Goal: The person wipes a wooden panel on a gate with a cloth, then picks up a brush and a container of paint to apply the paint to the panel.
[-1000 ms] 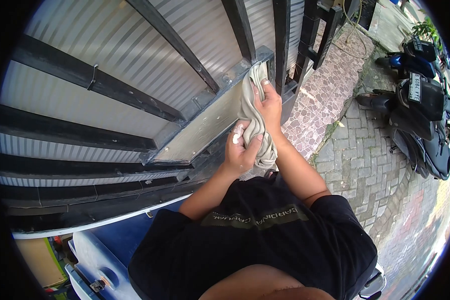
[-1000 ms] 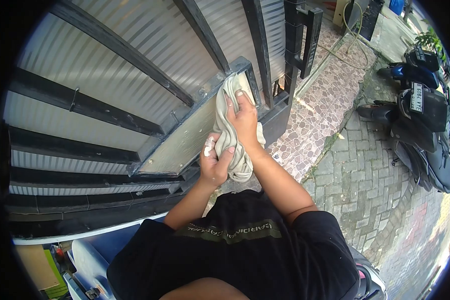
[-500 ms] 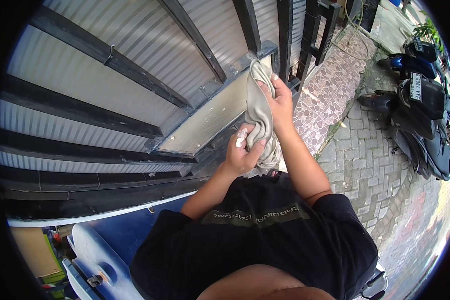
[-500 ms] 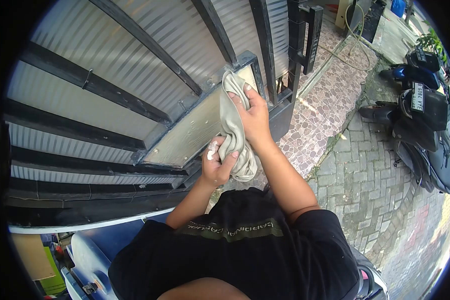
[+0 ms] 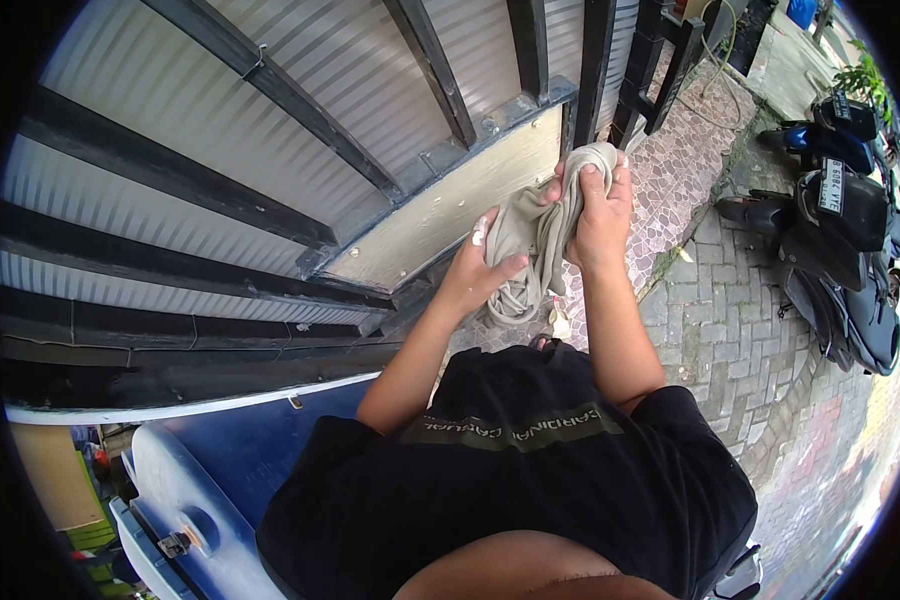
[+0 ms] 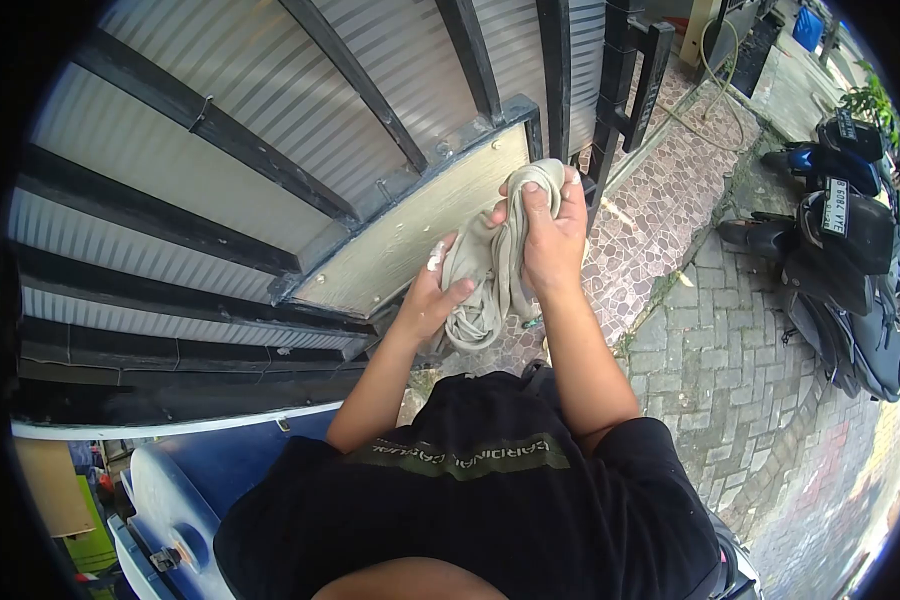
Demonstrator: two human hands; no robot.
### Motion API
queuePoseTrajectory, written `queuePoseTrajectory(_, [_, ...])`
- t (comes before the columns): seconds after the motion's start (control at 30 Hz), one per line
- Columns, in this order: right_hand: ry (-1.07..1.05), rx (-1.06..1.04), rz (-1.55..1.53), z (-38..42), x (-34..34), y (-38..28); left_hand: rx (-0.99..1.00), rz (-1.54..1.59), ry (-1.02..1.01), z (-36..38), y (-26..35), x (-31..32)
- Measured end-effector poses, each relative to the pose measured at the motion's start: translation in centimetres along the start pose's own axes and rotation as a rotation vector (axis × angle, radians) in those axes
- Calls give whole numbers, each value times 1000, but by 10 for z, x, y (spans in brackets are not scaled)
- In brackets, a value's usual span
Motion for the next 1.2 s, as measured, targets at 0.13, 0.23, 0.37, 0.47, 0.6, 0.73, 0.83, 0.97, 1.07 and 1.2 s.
queuePoseTrajectory(0.13, [108, -102, 358, -30, -8, 11, -190, -297, -332, -10, -20, 32])
queuePoseTrajectory(0.23, [160, -190, 574, -49, -16, 20, -302, -177, -373, -26, -28, 43])
queuePoseTrajectory(0.37, [-36, -607, 1054, -55, -9, 33, -360, -218, -314, -33, -23, 41])
queuePoseTrajectory(0.47, [-62, -706, 1118, -58, -3, 32, -307, -117, -284, -31, -25, 37])
queuePoseTrajectory(0.6, [115, -601, 1116, -79, -18, 31, -353, 44, -164, -27, -14, 32])
queuePoseTrajectory(0.73, [-39, -697, 1053, -64, 5, 41, -321, -80, -175, -29, -9, 26])
queuePoseTrajectory(0.83, [-45, -667, 1088, -75, 1, 36, -283, 64, -195, -25, -11, 28])
queuePoseTrajectory(0.97, [66, -701, 1154, -86, -1, 38, -193, 119, -80, -32, -8, 25])
queuePoseTrajectory(1.07, [-23, -733, 1169, -74, 7, 38, -297, 32, -222, -30, -12, 32])
queuePoseTrajectory(1.2, [-10, -618, 1247, -88, -9, 32, -273, 127, -212, -36, -16, 41])
Point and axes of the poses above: each hand's wrist, its own z-axis away from the middle knuckle, its own x-axis out of the palm, y = z × x, the point moved 4 cm from there along -z, towards the middle knuckle, and after that the axes turned 7 degrees about -x, right-handed, at the moved point
